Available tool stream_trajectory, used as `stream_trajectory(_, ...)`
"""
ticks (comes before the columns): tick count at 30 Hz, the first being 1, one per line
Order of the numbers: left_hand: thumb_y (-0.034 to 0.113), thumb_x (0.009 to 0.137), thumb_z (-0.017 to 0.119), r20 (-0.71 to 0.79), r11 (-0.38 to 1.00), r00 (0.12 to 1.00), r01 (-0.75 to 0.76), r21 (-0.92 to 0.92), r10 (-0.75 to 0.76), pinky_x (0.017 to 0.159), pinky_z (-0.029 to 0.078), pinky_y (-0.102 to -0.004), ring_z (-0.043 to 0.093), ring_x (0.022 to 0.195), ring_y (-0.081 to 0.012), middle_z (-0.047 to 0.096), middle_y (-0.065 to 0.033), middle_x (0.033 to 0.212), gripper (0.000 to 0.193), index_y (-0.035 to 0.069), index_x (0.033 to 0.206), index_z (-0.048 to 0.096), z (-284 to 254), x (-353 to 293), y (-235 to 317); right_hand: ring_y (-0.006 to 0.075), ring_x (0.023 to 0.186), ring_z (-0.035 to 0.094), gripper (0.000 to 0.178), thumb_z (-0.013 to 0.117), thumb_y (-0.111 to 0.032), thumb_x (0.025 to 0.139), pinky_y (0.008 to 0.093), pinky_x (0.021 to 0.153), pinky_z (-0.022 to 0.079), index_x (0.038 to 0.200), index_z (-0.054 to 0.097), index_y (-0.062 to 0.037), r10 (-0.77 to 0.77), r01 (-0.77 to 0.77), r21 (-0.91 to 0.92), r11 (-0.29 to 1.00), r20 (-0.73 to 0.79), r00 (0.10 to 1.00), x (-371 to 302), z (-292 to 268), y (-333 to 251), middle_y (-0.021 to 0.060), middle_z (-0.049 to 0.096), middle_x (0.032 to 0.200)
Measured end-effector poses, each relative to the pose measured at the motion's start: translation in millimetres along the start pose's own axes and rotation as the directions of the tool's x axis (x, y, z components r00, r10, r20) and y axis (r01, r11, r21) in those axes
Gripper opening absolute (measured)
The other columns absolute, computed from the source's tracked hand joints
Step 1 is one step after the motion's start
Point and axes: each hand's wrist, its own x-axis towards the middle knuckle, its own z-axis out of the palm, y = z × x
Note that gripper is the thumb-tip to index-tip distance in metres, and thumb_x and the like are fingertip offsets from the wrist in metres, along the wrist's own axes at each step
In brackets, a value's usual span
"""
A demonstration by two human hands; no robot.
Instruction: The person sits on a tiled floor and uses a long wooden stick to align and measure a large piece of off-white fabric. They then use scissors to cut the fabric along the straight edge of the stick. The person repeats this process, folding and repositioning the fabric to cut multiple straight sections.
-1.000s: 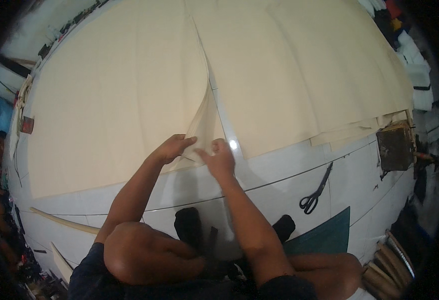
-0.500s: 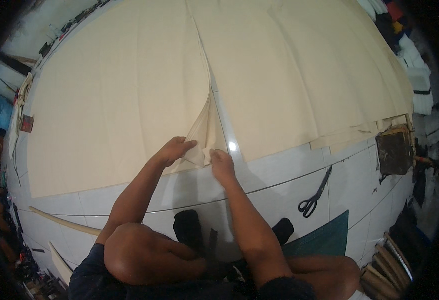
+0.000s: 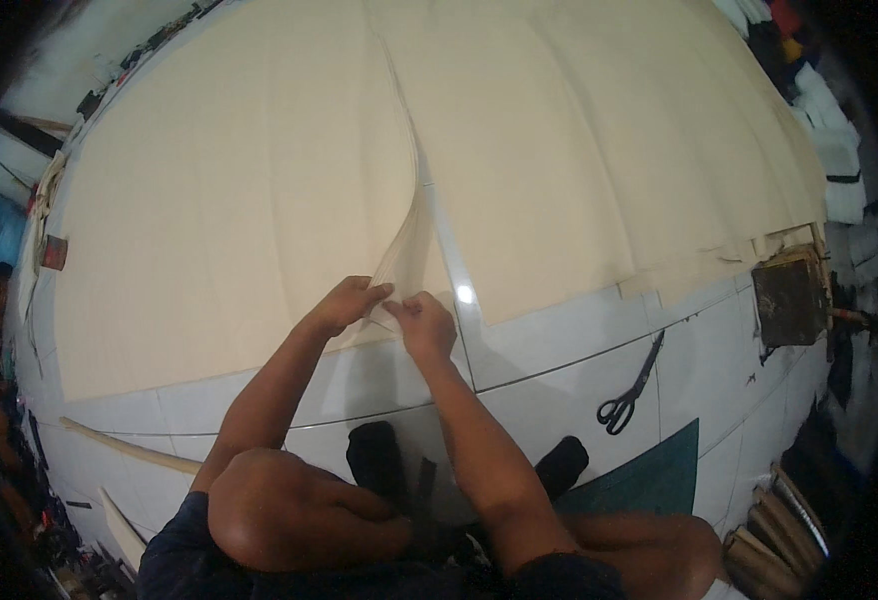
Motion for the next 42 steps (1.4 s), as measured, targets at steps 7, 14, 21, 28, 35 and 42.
stream_trajectory(7, 0.039, 0.093, 0.066, 0.029, 0.999, 1.000, -0.009, -0.051, 0.011, 0.064, 0.044, -0.0312, 0.055, 0.073, -0.0156, 0.065, -0.0063, 0.085, 0.041, -0.002, 0.101, 0.067, 1.9, 0.0, -1.5, 0.0171, 0.067, 0.063, 0.035, 0.082, -0.035, 0.080, 0.0312, 0.066, 0.050, 0.080, 0.066, -0.0037, -0.116, 0.124, 0.079, 0.989, -0.096, 0.989, -2.5, 3.4, 1.8, 0.0061, 0.066, 0.071)
stream_trajectory(14, 0.036, 0.094, 0.064, -0.061, 0.997, 0.997, -0.050, -0.056, 0.046, 0.068, 0.049, -0.0353, 0.061, 0.076, -0.0185, 0.068, -0.0121, 0.087, 0.045, -0.008, 0.100, 0.067, 1.6, -2.8, -5.9, 0.0149, 0.064, 0.058, 0.037, 0.073, -0.033, 0.089, 0.0323, 0.060, 0.047, 0.072, 0.061, -0.0015, -0.116, 0.116, 0.039, 0.993, 0.002, 0.993, 1.2, -6.2, -0.6, 0.0082, 0.061, 0.064)
stream_trajectory(21, 0.036, 0.095, 0.063, -0.037, 0.993, 0.999, -0.005, -0.119, 0.000, 0.073, 0.049, -0.0326, 0.061, 0.080, -0.0179, 0.069, -0.0107, 0.094, 0.046, -0.008, 0.108, 0.066, 9.4, -8.5, 3.4, 0.0199, 0.063, 0.059, 0.037, 0.059, -0.035, 0.097, 0.0366, 0.059, 0.048, 0.087, 0.063, 0.0004, 0.219, -0.214, 0.533, 0.819, 0.055, 0.974, 10.4, -19.6, 48.2, 0.0092, 0.065, 0.076)
stream_trajectory(28, 0.036, 0.095, 0.064, 0.014, 0.988, 1.000, 0.021, -0.155, -0.019, 0.075, 0.049, -0.0321, 0.062, 0.083, -0.0170, 0.068, -0.0115, 0.098, 0.045, -0.008, 0.109, 0.065, 1.7, -8.1, -1.3, 0.0285, 0.089, 0.064, 0.044, 0.073, -0.043, 0.086, 0.0422, 0.076, 0.051, 0.103, 0.061, -0.0046, -0.121, 0.101, -0.090, 0.991, -0.260, 0.958, -10.7, -28.4, -9.6, 0.0108, 0.064, 0.094)
stream_trajectory(35, 0.033, 0.095, 0.063, 0.020, 0.992, 0.999, -0.047, -0.117, 0.049, 0.069, 0.050, -0.0344, 0.062, 0.076, -0.0183, 0.068, -0.0123, 0.087, 0.042, -0.008, 0.101, 0.068, 6.6, 1.3, -5.7, 0.0282, 0.065, 0.063, 0.039, 0.076, -0.039, 0.084, 0.0383, 0.066, 0.051, 0.079, 0.067, -0.0020, -0.193, 0.183, -0.078, 0.980, -0.144, 0.971, -2.6, -1.3, -0.1, 0.0105, 0.067, 0.071)
stream_trajectory(42, 0.033, 0.095, 0.063, -0.050, 0.998, 0.999, -0.021, -0.057, 0.018, 0.071, 0.049, -0.0340, 0.062, 0.078, -0.0175, 0.069, -0.0112, 0.089, 0.041, -0.007, 0.103, 0.068, 5.7, 0.9, -7.5, 0.0248, 0.065, 0.063, 0.044, 0.063, -0.043, 0.094, 0.0382, 0.063, 0.049, 0.084, 0.070, -0.0008, -0.100, 0.099, 0.018, 0.995, 0.006, 0.995, 4.9, -12.8, 17.4, 0.0116, 0.068, 0.071)
